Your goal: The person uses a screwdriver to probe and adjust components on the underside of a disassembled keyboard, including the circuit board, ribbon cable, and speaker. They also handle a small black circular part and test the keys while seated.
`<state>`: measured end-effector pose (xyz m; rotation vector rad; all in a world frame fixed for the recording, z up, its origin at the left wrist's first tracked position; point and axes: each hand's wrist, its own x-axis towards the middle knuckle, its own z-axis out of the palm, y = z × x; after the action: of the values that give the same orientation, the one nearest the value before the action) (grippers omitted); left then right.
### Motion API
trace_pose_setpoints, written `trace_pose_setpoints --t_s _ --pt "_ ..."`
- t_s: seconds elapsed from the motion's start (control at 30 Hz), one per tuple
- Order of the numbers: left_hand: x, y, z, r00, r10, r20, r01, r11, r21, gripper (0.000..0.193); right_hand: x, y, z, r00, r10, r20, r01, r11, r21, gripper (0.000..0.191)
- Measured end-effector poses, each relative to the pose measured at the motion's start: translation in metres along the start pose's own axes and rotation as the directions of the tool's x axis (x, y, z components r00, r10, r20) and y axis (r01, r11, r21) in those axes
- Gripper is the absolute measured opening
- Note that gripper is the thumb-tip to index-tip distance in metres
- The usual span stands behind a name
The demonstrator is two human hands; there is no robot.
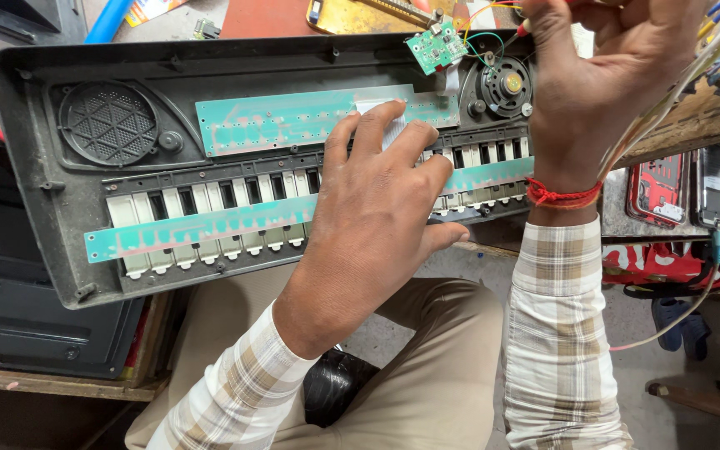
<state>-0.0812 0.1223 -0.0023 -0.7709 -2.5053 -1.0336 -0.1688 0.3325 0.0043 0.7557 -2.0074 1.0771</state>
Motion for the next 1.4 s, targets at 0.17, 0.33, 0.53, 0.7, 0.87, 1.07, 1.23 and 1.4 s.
trace_pose_setpoints --t_s 0.17,0.33,0.53,0.7,0.87,1.07,1.23,1.4 --pt "0.000 0.000 0.001 1.000 -0.001 -0.005 0.001 1.000 -0.002 0.049 0.001 0.005 -0.001 1.000 -0.022 -0.021 0.023 0.999 0.031 0.023" --pt "0.000 -0.001 0.001 1.000 0.000 -0.007 0.000 1.000 -0.005 0.049 -0.004 0.011 -0.003 1.000 -0.001 -0.014 0.001 1.000 -0.022 0.015" --pt "0.000 -0.001 0.001 1.000 -0.005 0.009 0.005 1.000 0.000 0.048 -0.007 0.007 -0.002 0.999 0.028 -0.030 -0.030 0.998 -0.060 0.015" --pt "-0.001 -0.001 0.000 1.000 0.002 -0.013 -0.002 1.000 -0.017 0.048 0.000 0.004 -0.002 1.000 -0.019 -0.010 0.019 1.000 -0.023 0.023" --pt "-0.001 -0.002 0.001 1.000 0.000 -0.009 0.000 1.000 -0.014 0.047 0.001 0.007 -0.001 0.999 -0.039 -0.034 0.040 0.999 0.021 0.019" --pt "-0.001 -0.002 0.000 1.000 0.009 -0.018 -0.009 1.000 -0.011 0.048 -0.002 0.009 -0.001 1.000 -0.020 -0.011 0.020 1.000 -0.010 0.014" --pt "-0.001 -0.001 0.000 1.000 -0.002 -0.003 0.002 1.000 -0.012 0.047 -0.002 0.005 -0.001 0.999 -0.012 -0.047 0.013 1.000 0.010 0.027" --pt "-0.001 -0.002 -0.001 1.000 0.009 -0.021 -0.010 1.000 -0.020 0.048 0.001 0.007 -0.003 0.998 -0.053 -0.038 0.053 0.998 -0.016 0.021"
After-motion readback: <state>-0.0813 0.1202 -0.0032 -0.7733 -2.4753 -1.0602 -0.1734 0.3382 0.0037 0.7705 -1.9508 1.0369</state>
